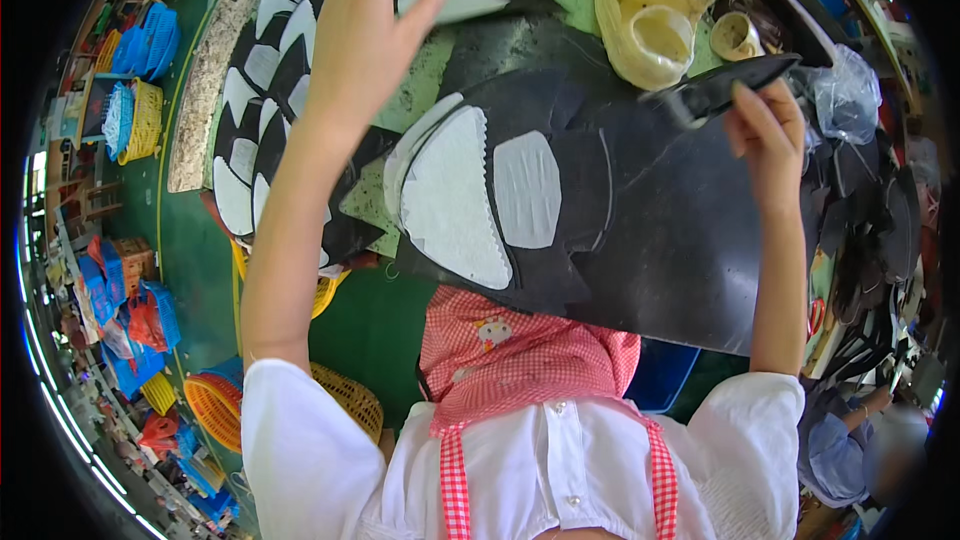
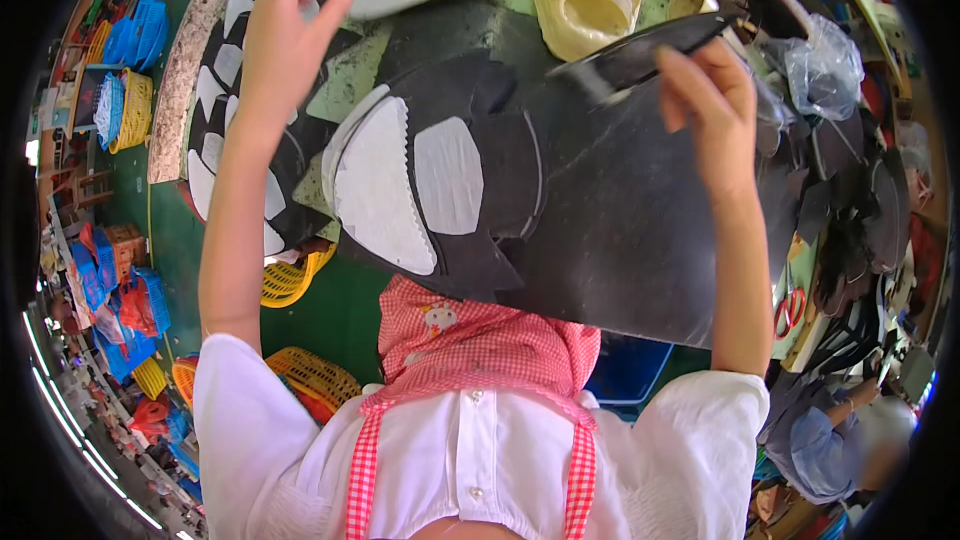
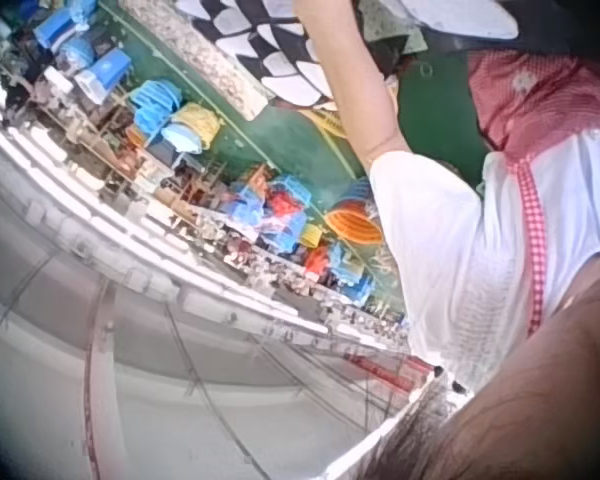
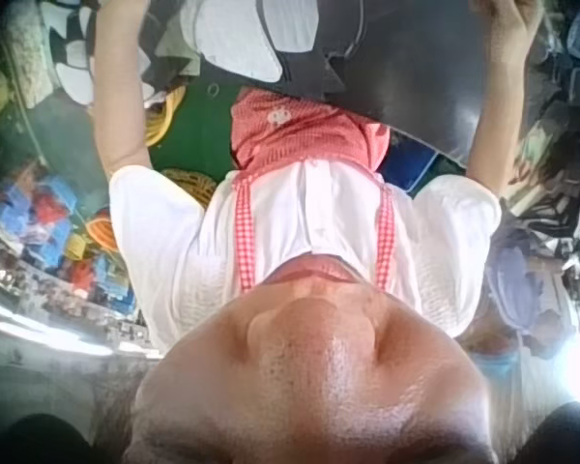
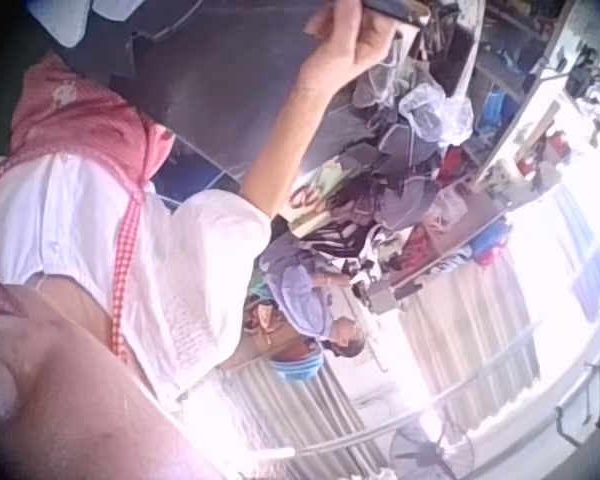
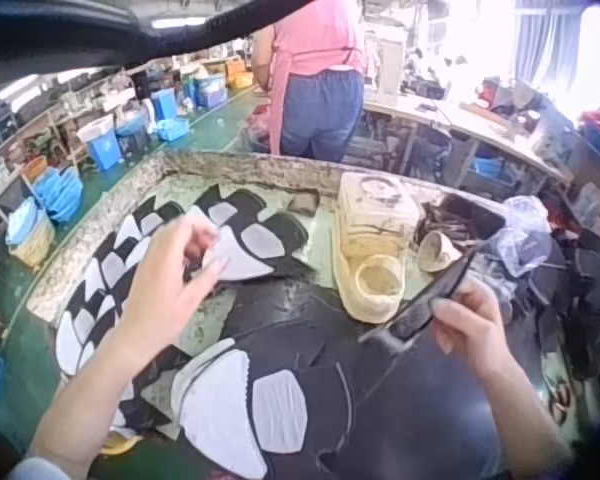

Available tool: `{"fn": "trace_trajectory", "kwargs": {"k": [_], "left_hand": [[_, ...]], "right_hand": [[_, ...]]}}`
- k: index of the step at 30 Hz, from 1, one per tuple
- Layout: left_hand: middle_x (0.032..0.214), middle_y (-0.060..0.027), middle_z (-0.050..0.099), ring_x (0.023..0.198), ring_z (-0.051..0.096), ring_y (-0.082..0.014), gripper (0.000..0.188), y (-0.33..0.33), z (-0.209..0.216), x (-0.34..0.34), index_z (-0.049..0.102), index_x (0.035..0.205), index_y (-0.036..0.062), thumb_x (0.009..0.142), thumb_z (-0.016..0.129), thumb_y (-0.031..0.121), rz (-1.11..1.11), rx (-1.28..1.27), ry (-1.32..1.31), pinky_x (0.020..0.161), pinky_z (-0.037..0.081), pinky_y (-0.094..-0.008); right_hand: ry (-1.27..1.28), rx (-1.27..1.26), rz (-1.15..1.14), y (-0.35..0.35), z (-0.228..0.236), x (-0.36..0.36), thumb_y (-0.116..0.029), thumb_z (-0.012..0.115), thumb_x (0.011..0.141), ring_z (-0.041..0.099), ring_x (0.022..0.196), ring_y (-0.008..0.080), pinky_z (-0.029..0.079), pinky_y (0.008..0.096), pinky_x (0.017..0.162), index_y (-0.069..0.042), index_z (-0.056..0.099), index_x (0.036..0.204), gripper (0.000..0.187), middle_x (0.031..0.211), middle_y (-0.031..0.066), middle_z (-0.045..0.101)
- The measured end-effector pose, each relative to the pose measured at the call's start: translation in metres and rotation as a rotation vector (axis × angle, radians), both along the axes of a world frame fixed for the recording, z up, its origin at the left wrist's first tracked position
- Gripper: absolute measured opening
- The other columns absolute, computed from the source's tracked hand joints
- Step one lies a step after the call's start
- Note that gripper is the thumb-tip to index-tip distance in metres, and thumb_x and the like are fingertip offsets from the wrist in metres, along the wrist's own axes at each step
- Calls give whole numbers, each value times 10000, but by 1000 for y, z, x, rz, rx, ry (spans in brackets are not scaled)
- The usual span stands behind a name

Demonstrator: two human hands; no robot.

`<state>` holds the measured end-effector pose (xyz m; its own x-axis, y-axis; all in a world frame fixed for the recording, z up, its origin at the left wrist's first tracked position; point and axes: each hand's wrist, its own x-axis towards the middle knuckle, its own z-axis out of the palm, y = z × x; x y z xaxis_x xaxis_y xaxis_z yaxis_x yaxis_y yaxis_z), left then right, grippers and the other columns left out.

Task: Applying glue to shoe components with a brush and then carefully aligning and pressing pieces together for assembly.

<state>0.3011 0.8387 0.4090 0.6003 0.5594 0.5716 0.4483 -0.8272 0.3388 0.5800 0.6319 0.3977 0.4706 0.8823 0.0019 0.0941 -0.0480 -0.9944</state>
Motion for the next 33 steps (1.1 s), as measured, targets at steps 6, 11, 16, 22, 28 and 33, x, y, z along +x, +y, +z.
{"fn": "trace_trajectory", "kwargs": {"k": [6, 11, 16, 22, 28, 33], "left_hand": [[981, -116, 509, 913, 513, -292, 364, -107, -23, -32, 567, 1108, 55, 801, 678, 217, 84, -176, 303, 807, 436, -386], [1002, -112, 507, 932, 513, -299, 425, -108, -37, -37, 553, 1124, 48, 766, 716, 208, 111, -109, 228, 806, 436, -389], [992, -112, 515, 938, 513, -302, 400, -99, -43, -37, 549, 1056, 38, 743, 737, 200, 94, -135, 118, 812, 431, -390], [951, -85, 528, 901, 524, -230, 324, -96, -33, -39, 510, 992, 16, 786, 718, 156, 61, -16, 191, 820, 434, -329], [886, -71, 604, 775, 565, -110, 391, -24, -15, -51, 507, 1037, 13, 843, 705, 288, 206, -633, -519, 719, 466, -254], [1015, -134, 593, 986, 546, -312, 461, -1, -28, -45, 513, 1216, 29, 828, 679, 214, 270, 35, -93, 892, 415, -388]], "right_hand": [[-508, 81, 418, 31, -1, -71, -116, 696, 787, 580, 597, 217, 438, 307, 538, -68, 599, 926, 176, 672, 75, 544], [-597, 292, 916, 2, 8, -80, -44, 666, 738, 597, 695, 297, 483, 359, 636, -80, 613, 928, 201, 769, 75, 603], [-693, 253, 504, -13, -17, -47, -23, 669, 749, 659, 833, 283, 520, 344, 725, -28, 643, 956, 209, 900, 105, 664], [-448, 35, 605, -38, 6, -47, -70, 685, 750, 612, 631, 144, 465, 270, 547, -35, 654, 902, 159, 780, 60, 628], [-277, 190, -69, 9, 10, -16, -150, 673, 865, 443, 464, 54, 310, 210, 447, -36, 615, 870, 128, 565, -24, 501], [-485, 22, -68, 38, -23, 13, -182, 667, 866, 434, 473, 62, 318, 234, 451, -18, 619, 829, 175, 586, -26, 497]]}}
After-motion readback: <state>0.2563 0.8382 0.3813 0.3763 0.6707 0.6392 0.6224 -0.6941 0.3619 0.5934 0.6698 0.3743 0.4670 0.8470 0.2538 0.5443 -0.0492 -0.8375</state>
